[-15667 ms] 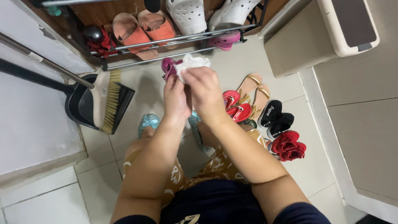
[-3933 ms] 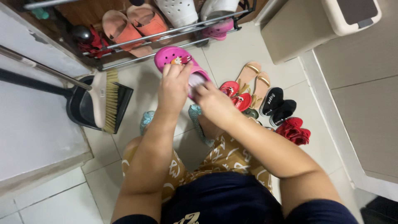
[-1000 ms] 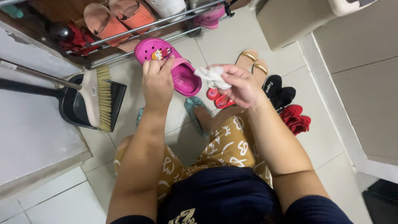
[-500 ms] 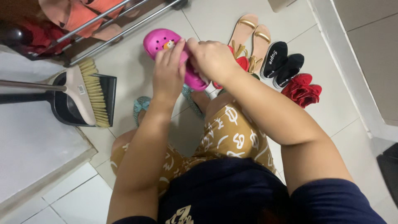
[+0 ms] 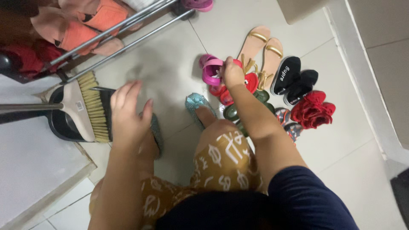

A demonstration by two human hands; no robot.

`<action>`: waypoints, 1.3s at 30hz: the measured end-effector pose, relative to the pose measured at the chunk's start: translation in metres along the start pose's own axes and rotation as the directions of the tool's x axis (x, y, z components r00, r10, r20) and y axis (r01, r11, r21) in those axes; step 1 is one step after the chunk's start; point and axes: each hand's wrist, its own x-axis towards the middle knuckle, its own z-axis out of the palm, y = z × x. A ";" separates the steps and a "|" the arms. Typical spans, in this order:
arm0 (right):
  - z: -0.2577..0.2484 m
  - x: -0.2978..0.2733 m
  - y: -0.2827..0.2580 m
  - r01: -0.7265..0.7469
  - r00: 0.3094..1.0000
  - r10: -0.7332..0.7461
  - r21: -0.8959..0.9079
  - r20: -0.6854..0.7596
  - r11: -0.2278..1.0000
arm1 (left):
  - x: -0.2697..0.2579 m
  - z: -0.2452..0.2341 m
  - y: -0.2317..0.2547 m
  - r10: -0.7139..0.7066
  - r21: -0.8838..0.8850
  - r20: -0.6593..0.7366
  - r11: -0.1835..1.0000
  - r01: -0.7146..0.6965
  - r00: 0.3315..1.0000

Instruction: The person wipes several pairs of shoes with a white cloth, including red flip-flops, pink clogs, and white clogs. The person then places the cleaned shoes back on a metal shoe rack.

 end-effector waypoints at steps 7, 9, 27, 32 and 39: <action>0.038 0.029 -0.002 -0.083 0.996 0.082 0.054 0.019 0.995 | -0.003 -0.008 -0.021 -0.094 0.064 0.102 0.994 0.087 0.990; 0.059 0.033 0.006 -0.074 0.995 0.072 0.039 0.064 0.996 | -0.002 -0.008 -0.025 -0.120 0.053 0.123 0.992 0.114 0.985; 0.047 0.199 -0.044 -0.352 0.897 0.088 0.821 0.433 -0.450 | -0.006 -0.017 -0.039 -0.250 0.002 0.177 0.967 0.254 0.952; 0.076 0.219 -0.030 -0.354 0.887 0.030 0.721 0.460 -0.596 | -0.006 -0.013 -0.040 -0.301 -0.030 0.196 0.950 0.312 0.933; 0.058 0.178 -0.022 -0.231 0.864 0.185 0.694 0.469 -0.682 | -0.002 -0.014 -0.037 -0.319 -0.033 0.225 0.942 0.335 0.921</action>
